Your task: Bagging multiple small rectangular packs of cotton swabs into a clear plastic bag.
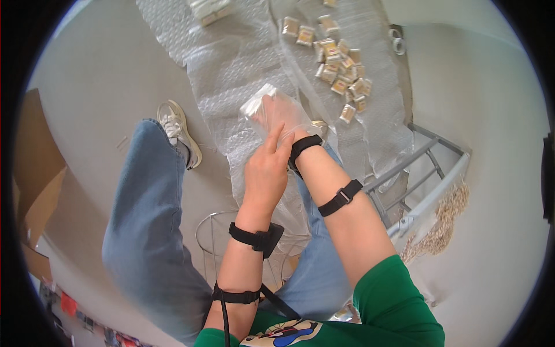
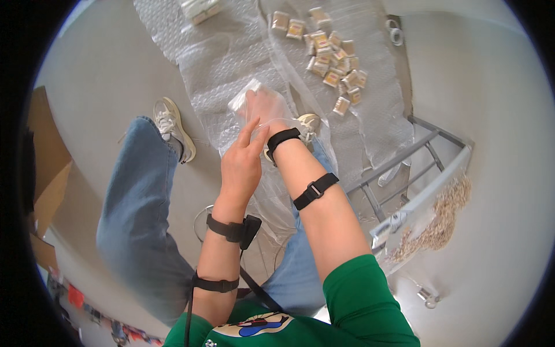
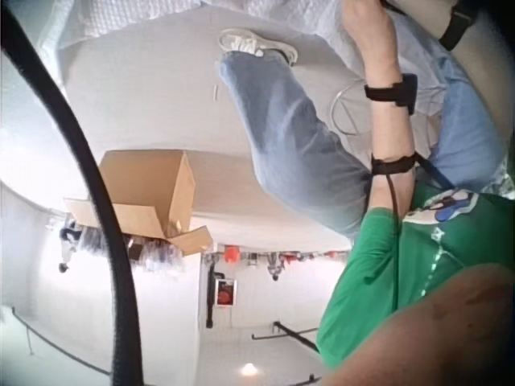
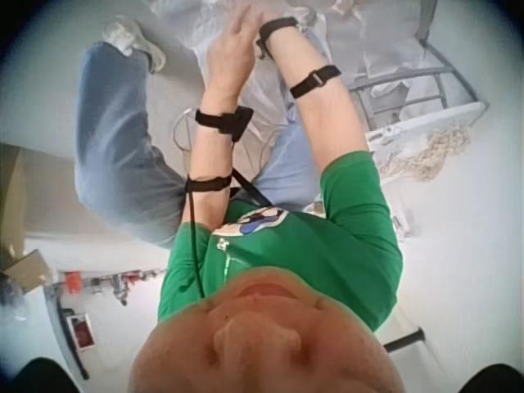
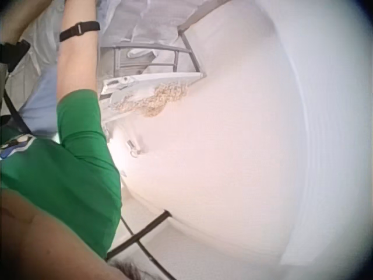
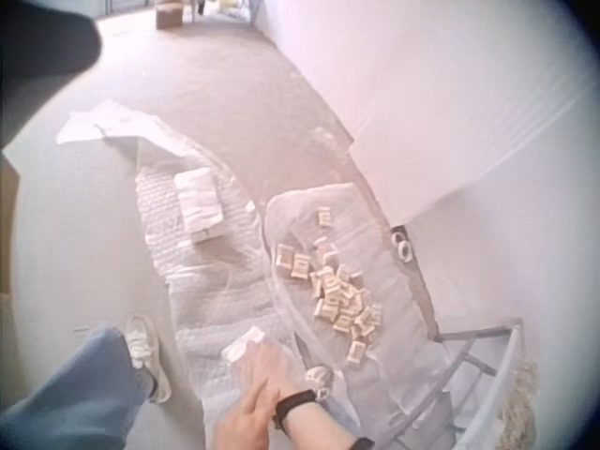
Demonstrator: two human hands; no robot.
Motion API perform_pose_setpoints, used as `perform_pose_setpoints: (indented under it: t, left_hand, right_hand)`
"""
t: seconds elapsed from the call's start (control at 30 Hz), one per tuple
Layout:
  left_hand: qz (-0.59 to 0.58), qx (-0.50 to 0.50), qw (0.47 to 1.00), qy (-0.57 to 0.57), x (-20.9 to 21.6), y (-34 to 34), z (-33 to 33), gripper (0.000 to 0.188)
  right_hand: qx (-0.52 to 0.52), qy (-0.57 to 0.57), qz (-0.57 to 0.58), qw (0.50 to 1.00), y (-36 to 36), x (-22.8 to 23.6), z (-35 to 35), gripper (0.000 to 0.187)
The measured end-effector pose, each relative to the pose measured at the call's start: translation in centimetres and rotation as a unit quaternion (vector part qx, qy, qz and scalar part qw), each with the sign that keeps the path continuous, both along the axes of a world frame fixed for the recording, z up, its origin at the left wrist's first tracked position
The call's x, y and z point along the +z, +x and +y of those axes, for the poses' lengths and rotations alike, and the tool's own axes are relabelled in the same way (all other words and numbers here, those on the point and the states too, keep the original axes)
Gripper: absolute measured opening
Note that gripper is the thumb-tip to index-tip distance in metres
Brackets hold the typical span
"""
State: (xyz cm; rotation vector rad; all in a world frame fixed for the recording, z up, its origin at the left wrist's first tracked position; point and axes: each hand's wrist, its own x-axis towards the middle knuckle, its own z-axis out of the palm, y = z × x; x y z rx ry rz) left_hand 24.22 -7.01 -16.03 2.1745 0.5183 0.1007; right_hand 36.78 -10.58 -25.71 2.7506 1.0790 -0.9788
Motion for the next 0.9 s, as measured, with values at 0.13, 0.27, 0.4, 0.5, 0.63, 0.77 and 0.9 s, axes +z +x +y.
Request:
perform_pose_setpoints:
  t: [0.13, 0.27, 0.4, 0.5, 0.63, 0.77, 0.9]
  left_hand:
    - [0.021, 0.062, 0.998, -0.008, -5.8, -0.5, 0.1, 0.044]
    - [0.074, 0.198, 0.977, -0.023, -8.3, -1.3, -1.0, 0.039]
    - [0.042, 0.392, 0.913, -0.104, -10.7, -3.4, -4.9, 0.051]
    - [0.206, 0.501, 0.706, -0.456, -10.0, -2.2, -6.8, 0.063]
    - [0.109, 0.486, 0.516, -0.697, -10.7, -1.2, -7.4, 0.056]
    - [0.137, 0.445, 0.578, -0.67, -10.4, -0.7, -5.5, 0.042]
    - [0.024, 0.51, 0.486, -0.709, -11.9, -0.5, -6.6, 0.035]
  right_hand:
    - [0.022, 0.033, -0.022, 0.999, -0.5, -7.2, 1.2, 0.042]
    - [0.047, 0.029, -0.045, 0.997, -1.3, -10.9, 1.5, 0.042]
    - [0.032, 0.106, -0.048, 0.993, -2.7, -11.1, 2.1, 0.043]
    - [0.003, 0.121, 0.014, 0.993, -1.4, -11.4, 1.4, 0.042]
    - [-0.074, 0.14, 0.098, 0.982, -1.0, -11.6, 1.6, 0.033]
    - [-0.04, 0.079, 0.1, 0.991, -1.0, -11.3, 1.4, 0.042]
    - [-0.022, 0.015, 0.136, 0.99, 0.4, -11.6, 0.8, 0.024]
